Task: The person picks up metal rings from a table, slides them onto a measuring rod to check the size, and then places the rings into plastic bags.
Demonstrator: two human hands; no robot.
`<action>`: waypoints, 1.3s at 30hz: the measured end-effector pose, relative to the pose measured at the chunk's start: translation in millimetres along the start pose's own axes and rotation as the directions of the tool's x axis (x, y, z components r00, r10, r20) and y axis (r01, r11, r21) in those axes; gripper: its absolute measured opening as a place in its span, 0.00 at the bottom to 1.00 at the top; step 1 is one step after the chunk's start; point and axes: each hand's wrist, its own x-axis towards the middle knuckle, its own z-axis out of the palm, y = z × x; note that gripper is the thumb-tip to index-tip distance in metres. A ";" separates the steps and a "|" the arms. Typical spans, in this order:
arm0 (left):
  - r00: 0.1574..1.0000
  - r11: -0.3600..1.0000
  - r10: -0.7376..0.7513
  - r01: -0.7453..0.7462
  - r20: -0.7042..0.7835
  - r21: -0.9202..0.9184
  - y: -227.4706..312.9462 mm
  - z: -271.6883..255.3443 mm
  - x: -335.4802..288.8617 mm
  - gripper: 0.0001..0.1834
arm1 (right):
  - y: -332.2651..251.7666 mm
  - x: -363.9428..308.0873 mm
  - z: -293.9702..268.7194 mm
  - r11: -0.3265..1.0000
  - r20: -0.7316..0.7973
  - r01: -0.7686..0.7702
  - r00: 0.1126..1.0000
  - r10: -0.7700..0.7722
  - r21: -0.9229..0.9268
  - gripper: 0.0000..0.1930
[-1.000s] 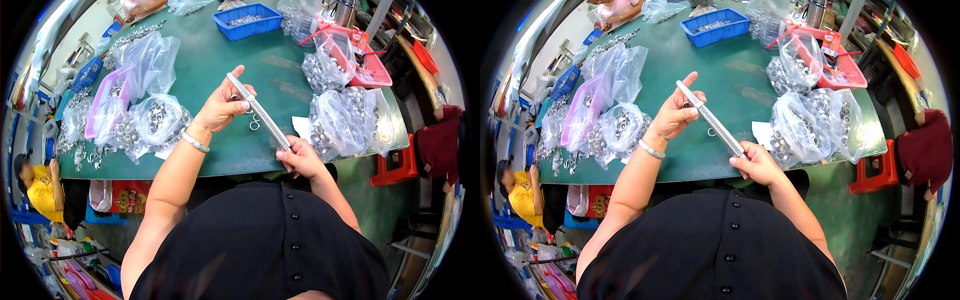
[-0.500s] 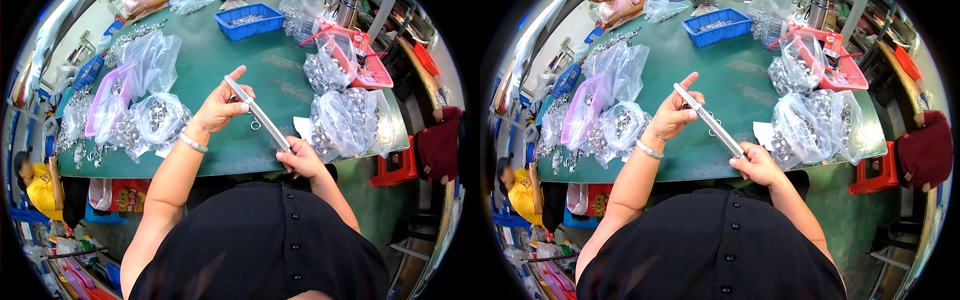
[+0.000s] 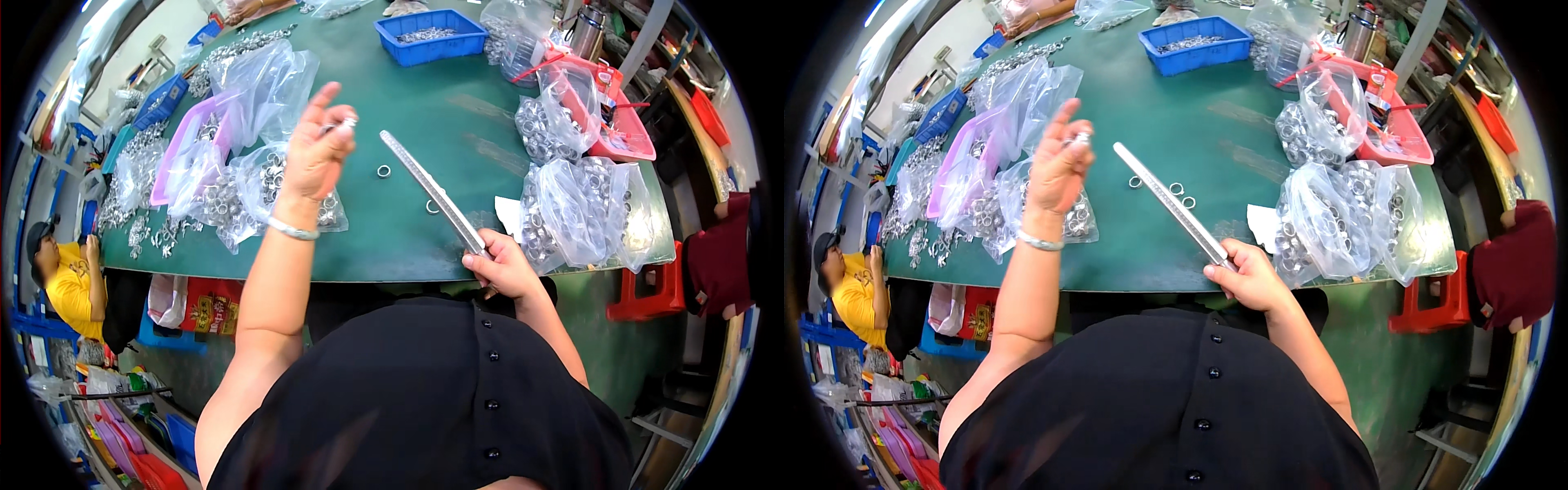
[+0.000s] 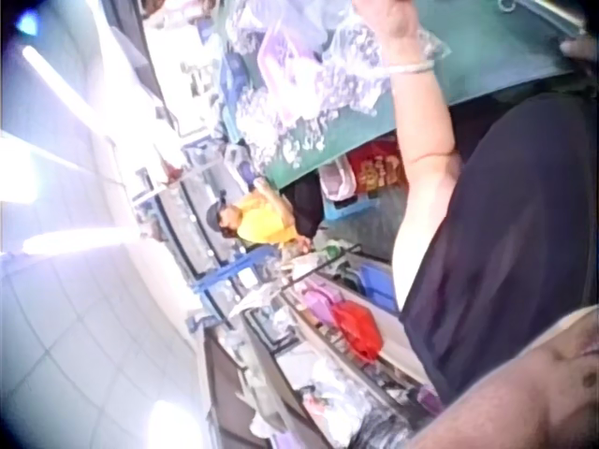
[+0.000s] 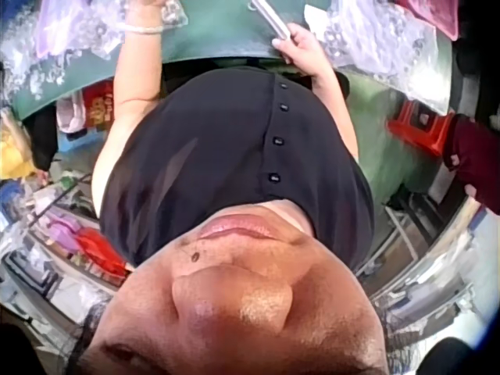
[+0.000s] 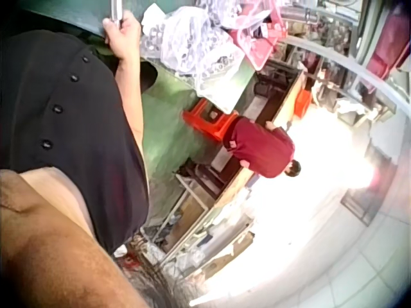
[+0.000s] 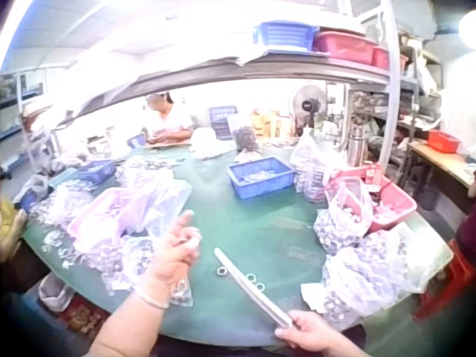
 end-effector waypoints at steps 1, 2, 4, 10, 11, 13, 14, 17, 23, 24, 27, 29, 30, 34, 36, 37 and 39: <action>0.998 0.995 0.069 -0.068 -0.011 0.077 12.8 -9.0 -2.1 0.31 | 0.2 1.1 -0.8 1.000 -0.006 0.005 1.000 -0.004 0.006 0.06; 0.985 0.959 0.150 -0.125 -0.082 0.253 25.8 -11.2 -4.8 0.30 | 0.7 2.1 -2.8 1.000 -0.019 0.005 1.000 -0.005 0.015 0.06; 0.958 0.844 0.226 -0.104 -0.174 0.526 44.2 -30.7 -16.4 0.29 | 1.4 3.2 -2.0 0.999 -0.044 0.015 0.999 -0.014 0.034 0.07; 0.928 0.168 0.256 0.233 -0.271 0.958 55.9 -56.8 -38.5 0.29 | 0.9 2.7 -1.2 0.998 -0.041 0.019 0.999 -0.016 0.056 0.06; 0.927 0.122 0.255 0.252 -0.276 0.960 51.7 -51.2 -36.6 0.30 | 0.2 1.8 -1.6 0.998 -0.048 0.013 0.999 -0.011 0.057 0.06; 0.959 0.299 0.200 0.136 -0.202 0.945 42.4 -39.4 -25.9 0.24 | 5.4 4.1 -3.1 0.997 -0.015 0.043 0.999 -0.042 0.062 0.06; 0.980 0.422 0.136 0.077 -0.147 0.903 41.0 -25.0 -17.1 0.23 | 4.6 5.0 -2.6 0.998 -0.011 0.039 0.999 -0.039 0.055 0.06; 0.978 0.590 -0.056 -0.131 0.202 0.797 32.4 51.7 16.3 0.22 | 3.9 3.9 -4.1 0.997 -0.025 0.039 0.999 -0.038 0.062 0.06; 0.590 0.583 -0.141 -0.599 0.795 0.548 -31.8 189.1 61.4 0.18 | 6.8 4.0 -8.2 0.993 0.011 0.108 0.994 -0.108 0.057 0.07; 0.555 0.584 -0.150 -0.618 0.818 0.526 -44.7 202.2 66.9 0.18 | 7.0 3.9 -8.2 0.992 0.011 0.113 0.994 -0.113 0.052 0.07; 0.580 0.628 -0.297 -0.479 0.759 0.613 -70.0 221.4 71.8 0.19 | 5.6 3.2 -8.2 0.993 -0.008 0.109 0.994 -0.109 0.053 0.07; 0.603 0.574 -0.236 -0.547 0.762 0.610 -73.2 218.8 72.3 0.19 | 4.1 2.9 -6.7 0.991 -0.022 0.105 0.994 -0.103 0.082 0.07; 0.645 0.603 -0.252 -0.478 0.721 0.639 -70.5 213.8 72.7 0.18 | 2.9 0.3 -6.3 0.989 -0.050 0.112 0.993 -0.108 0.096 0.06; 0.839 0.578 -0.113 -0.380 0.533 0.722 -53.7 174.7 64.8 0.11 | 18.1 -0.3 -10.7 0.934 -0.132 0.182 0.980 -0.147 0.307 0.05; 0.910 0.585 -0.006 -0.334 0.416 0.739 -47.4 142.1 54.5 0.07 | 19.6 1.4 -10.5 0.901 -0.162 0.207 0.975 -0.155 0.382 0.06; 0.937 0.640 0.051 -0.296 0.345 0.709 -49.2 124.3 47.9 0.06 | 18.5 2.3 -8.8 0.885 -0.185 0.218 0.971 -0.154 0.412 0.06; 0.977 0.435 -0.024 -0.181 0.213 0.882 -51.0 101.2 32.4 0.08 | 16.0 3.7 -6.5 0.865 -0.195 0.237 0.967 -0.166 0.442 0.06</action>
